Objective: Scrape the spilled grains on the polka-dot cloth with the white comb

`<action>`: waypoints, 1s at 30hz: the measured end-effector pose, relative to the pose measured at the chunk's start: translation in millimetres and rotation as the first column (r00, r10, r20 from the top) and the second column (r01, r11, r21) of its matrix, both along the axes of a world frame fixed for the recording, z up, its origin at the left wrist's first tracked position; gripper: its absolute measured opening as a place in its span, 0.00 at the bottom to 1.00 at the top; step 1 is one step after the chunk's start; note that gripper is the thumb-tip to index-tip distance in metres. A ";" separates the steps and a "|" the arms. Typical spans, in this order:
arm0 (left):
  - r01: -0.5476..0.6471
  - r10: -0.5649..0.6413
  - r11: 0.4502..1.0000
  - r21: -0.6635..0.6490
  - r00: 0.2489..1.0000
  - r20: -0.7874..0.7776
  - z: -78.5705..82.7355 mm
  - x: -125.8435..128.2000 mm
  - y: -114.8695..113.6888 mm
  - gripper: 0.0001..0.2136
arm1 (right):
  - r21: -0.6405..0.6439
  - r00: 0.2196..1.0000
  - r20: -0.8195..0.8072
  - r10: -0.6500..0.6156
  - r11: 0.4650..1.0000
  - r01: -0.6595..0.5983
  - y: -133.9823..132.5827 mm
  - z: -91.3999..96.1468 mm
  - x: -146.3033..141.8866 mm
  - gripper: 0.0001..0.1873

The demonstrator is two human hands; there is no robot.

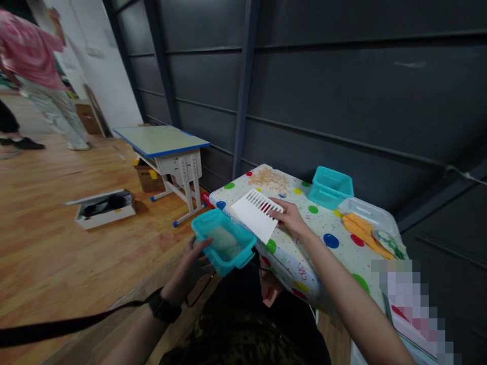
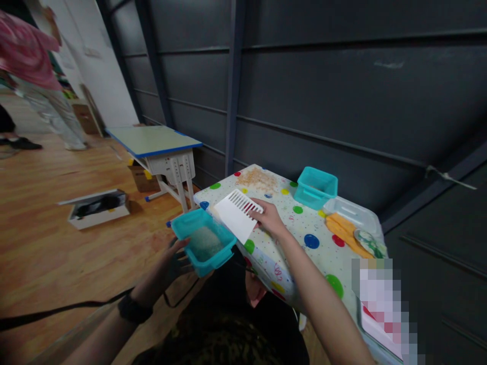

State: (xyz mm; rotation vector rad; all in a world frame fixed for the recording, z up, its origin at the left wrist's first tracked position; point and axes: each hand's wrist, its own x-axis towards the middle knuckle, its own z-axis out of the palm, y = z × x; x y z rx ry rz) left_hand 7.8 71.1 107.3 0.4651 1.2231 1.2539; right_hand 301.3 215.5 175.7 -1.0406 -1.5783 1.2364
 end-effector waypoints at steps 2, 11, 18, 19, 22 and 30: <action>-0.001 0.001 1.000 0.001 1.000 -0.003 0.7 0.0 -0.2 0.33 | 0.032 0.999 -0.001 -0.041 0.999 0.041 0.5 2.1 1.8 0.35; -0.009 0.009 1.000 -0.002 1.000 -0.009 3.0 1.3 -0.2 0.34 | -0.012 1.000 0.011 -0.007 1.000 0.007 -2.1 -1.2 -2.4 0.35; 0.001 -0.002 1.000 0.013 1.000 0.018 -1.3 -0.8 1.0 0.37 | 0.106 0.989 -0.010 -0.150 0.983 0.150 7.0 -4.6 2.0 0.36; 0.004 -0.005 1.000 0.014 1.000 0.014 -1.6 -1.1 1.1 0.37 | 0.130 0.987 0.000 -0.161 0.979 0.159 7.8 -5.8 1.7 0.35; 0.011 -0.011 1.000 0.013 1.000 -0.003 -1.7 -1.4 0.4 0.35 | 0.111 0.990 0.015 -0.141 0.984 0.139 5.9 -8.9 -2.5 0.35; 0.001 -0.001 1.000 0.021 1.000 0.015 -6.0 -4.2 1.7 0.36 | -0.030 0.988 -0.095 -0.118 0.993 0.116 1.8 -6.9 -6.0 0.38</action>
